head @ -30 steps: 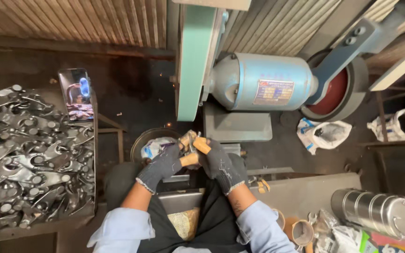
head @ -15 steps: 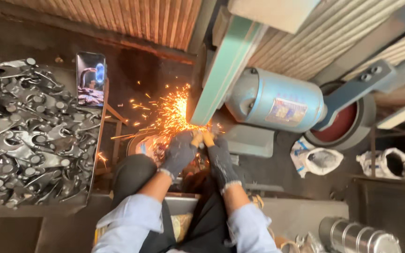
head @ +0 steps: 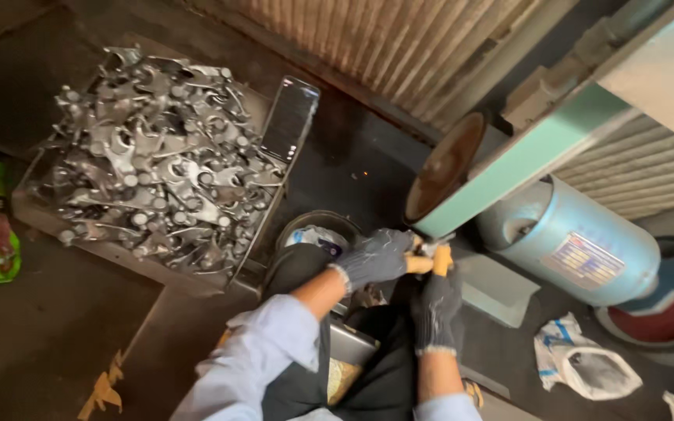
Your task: The person sits at a grinding station and repeatedly presses metal parts against a belt grinder to smooth edges, generating sparks. They handle multiple parts one at a time, repositioning them as needed, and occasionally pause to inspect the work.
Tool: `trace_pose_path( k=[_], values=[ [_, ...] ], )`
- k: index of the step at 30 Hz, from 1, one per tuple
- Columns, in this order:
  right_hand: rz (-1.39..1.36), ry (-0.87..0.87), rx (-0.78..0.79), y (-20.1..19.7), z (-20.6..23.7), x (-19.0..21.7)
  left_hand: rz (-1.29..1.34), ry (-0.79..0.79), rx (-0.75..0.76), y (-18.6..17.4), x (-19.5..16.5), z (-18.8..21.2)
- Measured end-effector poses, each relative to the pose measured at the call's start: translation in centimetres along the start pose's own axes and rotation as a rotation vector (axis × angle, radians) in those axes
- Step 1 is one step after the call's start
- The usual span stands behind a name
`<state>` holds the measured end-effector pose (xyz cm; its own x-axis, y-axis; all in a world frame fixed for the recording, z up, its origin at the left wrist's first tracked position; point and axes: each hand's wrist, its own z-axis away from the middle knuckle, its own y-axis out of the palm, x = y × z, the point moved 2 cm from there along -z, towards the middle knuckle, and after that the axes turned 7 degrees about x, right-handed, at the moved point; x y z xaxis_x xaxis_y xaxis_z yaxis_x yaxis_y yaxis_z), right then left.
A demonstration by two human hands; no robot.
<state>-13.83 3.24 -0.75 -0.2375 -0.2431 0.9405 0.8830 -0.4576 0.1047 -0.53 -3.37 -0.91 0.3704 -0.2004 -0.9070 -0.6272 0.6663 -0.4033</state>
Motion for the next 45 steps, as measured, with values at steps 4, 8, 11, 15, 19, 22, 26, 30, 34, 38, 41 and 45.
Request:
trace_pose_path(
  k=[4, 8, 11, 15, 19, 22, 26, 30, 34, 38, 41, 45],
  values=[
    [0.883, 0.111, 0.019, 0.7, 6.6, 4.8, -0.476, 0.103, -0.276, -6.6, 0.6, 7.7],
    [0.867, 0.196, 0.368, 1.9, 10.2, 4.7, -0.714, 0.214, -0.113, -5.2, -1.1, 10.6],
    [0.64, 0.3, 0.68, 2.4, 11.9, 1.8, -0.91, 0.362, -0.073, -1.8, -1.9, 11.7],
    [0.302, 0.483, 0.795, 0.9, 13.2, -0.6, -0.62, 0.376, 0.158, 0.7, -2.3, 13.2],
    [0.175, 0.4, 0.739, -0.9, 13.4, 0.7, -0.846, 0.272, 0.132, -0.7, -4.5, 17.2],
    [0.422, 0.124, 0.596, -0.8, 13.5, 2.6, -0.682, 0.186, -0.042, -2.4, -6.2, 19.5],
    [0.685, -0.06, 0.558, 0.9, 15.3, 3.6, -0.344, -0.035, 0.159, -0.6, -6.8, 18.8],
    [0.514, -0.233, 0.59, 1.7, 16.6, 4.8, -0.329, -0.036, 0.223, 1.4, -5.5, 18.2],
    [1.032, -0.896, 0.593, 1.4, 17.2, 7.1, -0.417, 0.505, 0.343, 1.9, -5.0, 18.3],
    [0.967, -1.13, 0.578, 1.9, 17.2, 7.1, -0.465, 0.356, 0.426, 2.6, -5.2, 17.9],
    [0.631, -0.537, 0.592, 2.2, 17.8, 4.8, -0.433, 0.136, 0.353, 3.3, -5.8, 18.1],
    [0.547, -0.349, 0.511, 2.6, 19.6, 2.3, -0.495, 0.16, 0.43, 3.5, -6.3, 19.3]
  ],
)
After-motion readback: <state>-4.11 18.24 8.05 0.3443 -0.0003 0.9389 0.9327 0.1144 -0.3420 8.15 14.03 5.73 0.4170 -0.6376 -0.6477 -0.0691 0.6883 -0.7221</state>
